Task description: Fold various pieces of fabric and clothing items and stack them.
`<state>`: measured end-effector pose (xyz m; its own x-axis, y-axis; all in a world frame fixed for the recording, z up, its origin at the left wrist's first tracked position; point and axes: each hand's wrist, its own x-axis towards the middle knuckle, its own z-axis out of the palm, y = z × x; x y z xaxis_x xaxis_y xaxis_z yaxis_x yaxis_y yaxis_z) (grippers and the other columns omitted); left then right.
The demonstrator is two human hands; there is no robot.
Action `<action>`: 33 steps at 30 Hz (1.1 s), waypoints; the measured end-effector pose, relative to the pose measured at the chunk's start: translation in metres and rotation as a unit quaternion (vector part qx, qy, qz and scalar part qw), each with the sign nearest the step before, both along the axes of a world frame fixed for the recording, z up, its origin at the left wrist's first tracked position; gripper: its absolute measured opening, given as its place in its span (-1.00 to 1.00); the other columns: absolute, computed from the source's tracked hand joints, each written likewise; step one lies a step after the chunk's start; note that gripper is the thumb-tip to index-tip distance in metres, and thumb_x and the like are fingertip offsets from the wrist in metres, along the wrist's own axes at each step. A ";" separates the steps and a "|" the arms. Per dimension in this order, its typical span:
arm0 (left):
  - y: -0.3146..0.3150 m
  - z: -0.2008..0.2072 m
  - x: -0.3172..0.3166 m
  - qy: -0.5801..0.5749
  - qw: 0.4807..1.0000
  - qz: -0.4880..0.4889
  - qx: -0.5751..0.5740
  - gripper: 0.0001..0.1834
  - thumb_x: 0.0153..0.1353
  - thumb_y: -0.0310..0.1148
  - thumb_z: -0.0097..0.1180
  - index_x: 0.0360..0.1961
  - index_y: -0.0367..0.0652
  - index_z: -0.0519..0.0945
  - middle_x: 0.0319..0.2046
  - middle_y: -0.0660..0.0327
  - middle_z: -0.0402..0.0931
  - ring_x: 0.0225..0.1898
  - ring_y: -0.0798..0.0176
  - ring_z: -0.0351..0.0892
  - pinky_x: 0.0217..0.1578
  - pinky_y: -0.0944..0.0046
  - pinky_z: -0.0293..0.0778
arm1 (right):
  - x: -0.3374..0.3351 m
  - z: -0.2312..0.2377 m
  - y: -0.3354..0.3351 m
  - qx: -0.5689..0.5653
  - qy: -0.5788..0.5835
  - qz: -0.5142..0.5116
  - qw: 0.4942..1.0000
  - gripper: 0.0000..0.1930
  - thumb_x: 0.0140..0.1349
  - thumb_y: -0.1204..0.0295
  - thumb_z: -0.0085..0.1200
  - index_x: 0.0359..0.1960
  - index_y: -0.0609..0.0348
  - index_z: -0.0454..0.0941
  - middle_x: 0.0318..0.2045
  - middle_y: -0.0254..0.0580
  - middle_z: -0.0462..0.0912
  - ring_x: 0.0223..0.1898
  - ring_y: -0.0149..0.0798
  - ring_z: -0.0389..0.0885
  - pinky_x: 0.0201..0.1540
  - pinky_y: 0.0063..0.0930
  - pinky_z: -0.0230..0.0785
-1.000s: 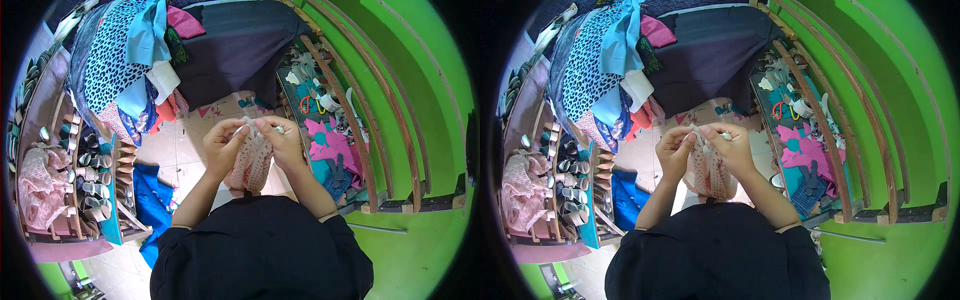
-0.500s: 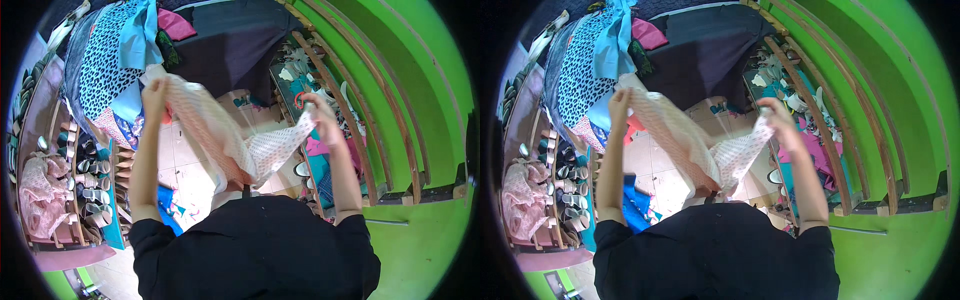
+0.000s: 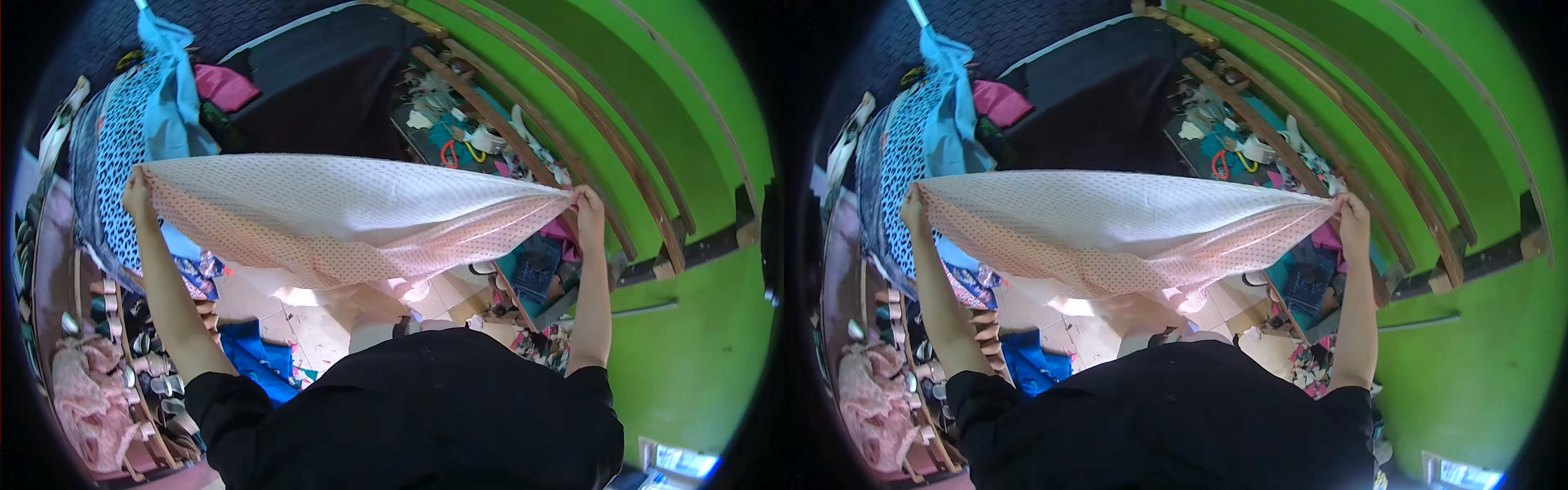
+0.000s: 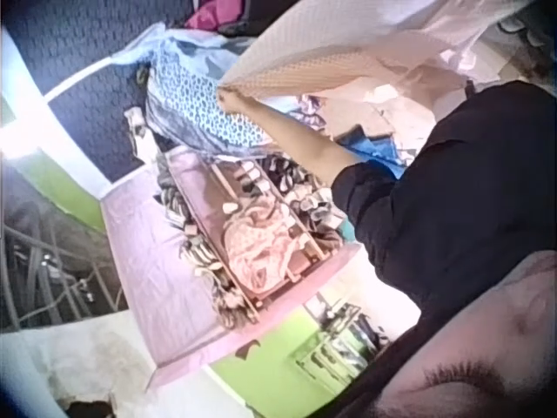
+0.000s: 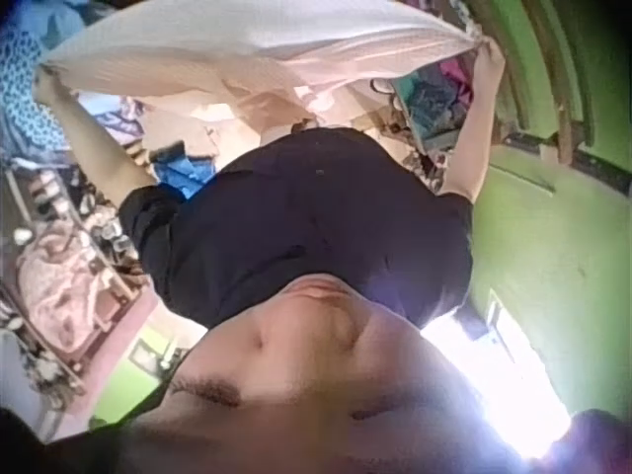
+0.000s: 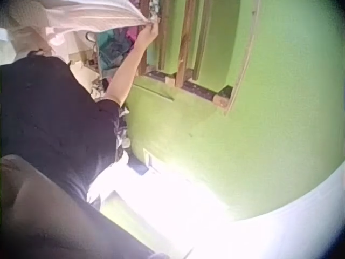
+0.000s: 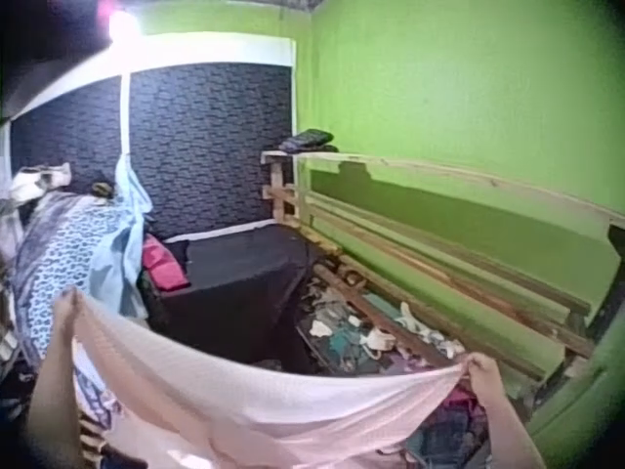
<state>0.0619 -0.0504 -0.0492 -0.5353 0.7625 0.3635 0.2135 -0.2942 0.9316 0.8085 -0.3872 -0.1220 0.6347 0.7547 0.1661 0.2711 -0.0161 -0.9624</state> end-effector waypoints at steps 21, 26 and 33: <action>0.056 0.141 -0.140 0.241 0.932 0.269 -0.027 -0.53 0.05 0.06 0.08 -0.39 -0.19 0.63 -0.46 0.25 0.59 -0.44 0.33 0.54 -0.36 0.35 0.42 | -0.022 -0.121 -0.060 -0.350 0.200 -0.091 0.911 -0.88 0.04 0.43 0.04 -0.42 0.20 0.54 -0.50 -0.20 0.59 -0.48 -0.37 0.59 -0.58 -0.60 0.34; 0.071 0.089 -0.162 0.221 0.932 0.262 -0.114 -0.54 0.05 0.06 0.04 -0.35 -0.14 0.64 -0.45 0.26 0.60 -0.40 0.29 0.56 -0.29 0.34 0.40 | -0.017 -0.070 -0.072 -0.303 0.258 -0.070 0.915 -0.90 0.06 0.57 -0.06 -0.39 0.23 0.50 -0.49 -0.18 0.57 -0.52 -0.38 0.57 -0.60 -0.61 0.35; 0.096 0.054 -0.231 0.208 0.918 0.314 -0.124 -0.43 -0.01 0.21 -0.06 -0.32 -0.07 0.64 -0.29 0.15 0.59 -0.23 0.12 0.55 -0.17 0.20 0.38 | -0.008 -0.043 -0.095 -0.109 0.111 0.015 0.988 -0.89 -0.04 0.69 -0.21 -0.62 0.22 0.29 -0.53 -0.24 0.42 -0.55 -0.41 0.48 -0.52 -0.61 0.38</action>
<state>-0.1689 0.0455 0.0047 -0.7515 0.4371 0.4941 0.6217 0.2188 0.7521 0.8008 -0.4823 -0.1650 0.6147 0.7755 -0.1442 0.0565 -0.2256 -0.9726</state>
